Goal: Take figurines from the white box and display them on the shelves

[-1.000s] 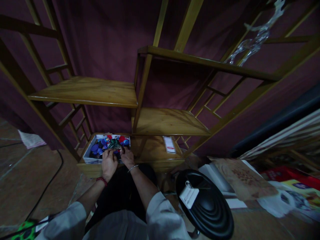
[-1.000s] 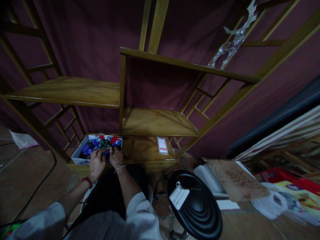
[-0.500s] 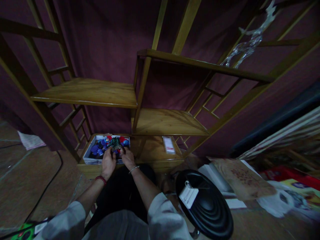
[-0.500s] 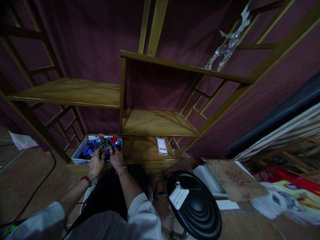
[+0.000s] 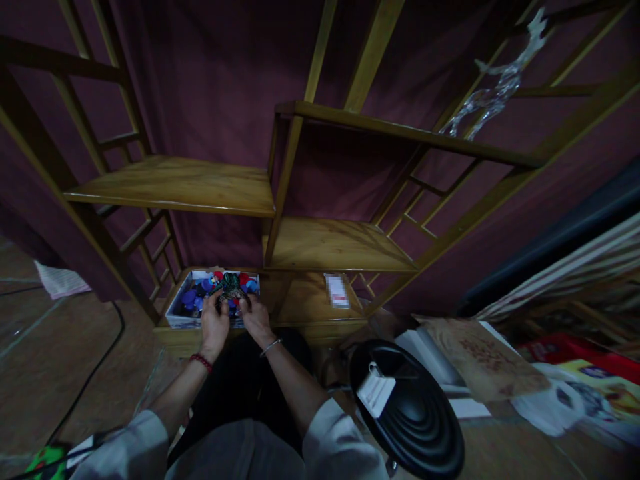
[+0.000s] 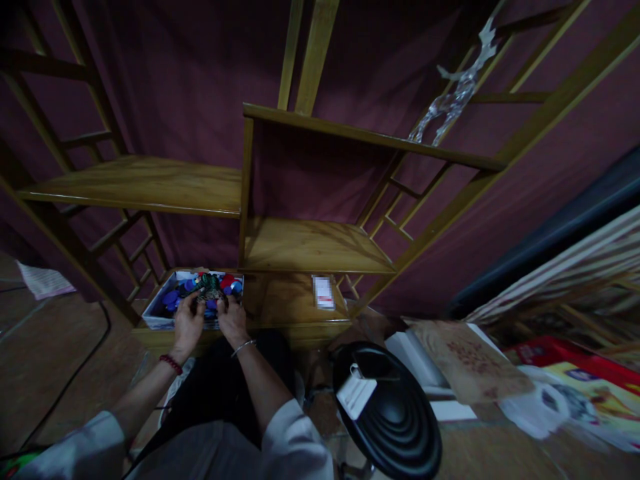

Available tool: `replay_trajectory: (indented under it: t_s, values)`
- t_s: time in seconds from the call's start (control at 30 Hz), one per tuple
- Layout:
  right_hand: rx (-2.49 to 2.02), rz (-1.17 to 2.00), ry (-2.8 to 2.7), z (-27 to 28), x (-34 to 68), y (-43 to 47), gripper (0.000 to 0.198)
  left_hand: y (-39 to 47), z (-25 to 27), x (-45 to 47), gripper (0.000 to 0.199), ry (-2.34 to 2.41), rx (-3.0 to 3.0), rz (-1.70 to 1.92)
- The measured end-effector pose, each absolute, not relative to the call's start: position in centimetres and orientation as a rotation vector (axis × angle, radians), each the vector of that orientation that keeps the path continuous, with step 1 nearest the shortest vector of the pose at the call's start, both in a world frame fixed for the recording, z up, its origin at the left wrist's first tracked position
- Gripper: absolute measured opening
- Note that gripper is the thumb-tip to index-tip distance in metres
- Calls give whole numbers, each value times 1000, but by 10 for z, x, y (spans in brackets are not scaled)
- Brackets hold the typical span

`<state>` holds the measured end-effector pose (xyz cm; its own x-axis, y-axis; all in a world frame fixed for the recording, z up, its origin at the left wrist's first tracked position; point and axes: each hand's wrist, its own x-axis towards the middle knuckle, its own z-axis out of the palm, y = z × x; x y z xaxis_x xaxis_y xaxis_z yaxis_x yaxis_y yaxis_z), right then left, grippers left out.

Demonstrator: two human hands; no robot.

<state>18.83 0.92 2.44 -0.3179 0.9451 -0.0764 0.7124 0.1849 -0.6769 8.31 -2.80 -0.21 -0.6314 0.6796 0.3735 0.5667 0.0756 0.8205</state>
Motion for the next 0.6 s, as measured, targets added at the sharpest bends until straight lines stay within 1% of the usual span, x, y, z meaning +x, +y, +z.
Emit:
replay_trajectory:
  t_s: [0.27, 0.6]
  values:
    - [-1530, 861, -2143, 38, 197, -1, 36, -33, 4, 87, 34, 2032, 1146, 1693]
    - [-1492, 767, -2168, 38, 203, -14, 38, -44, 26, 99, 30, 1896, 1002, 1846]
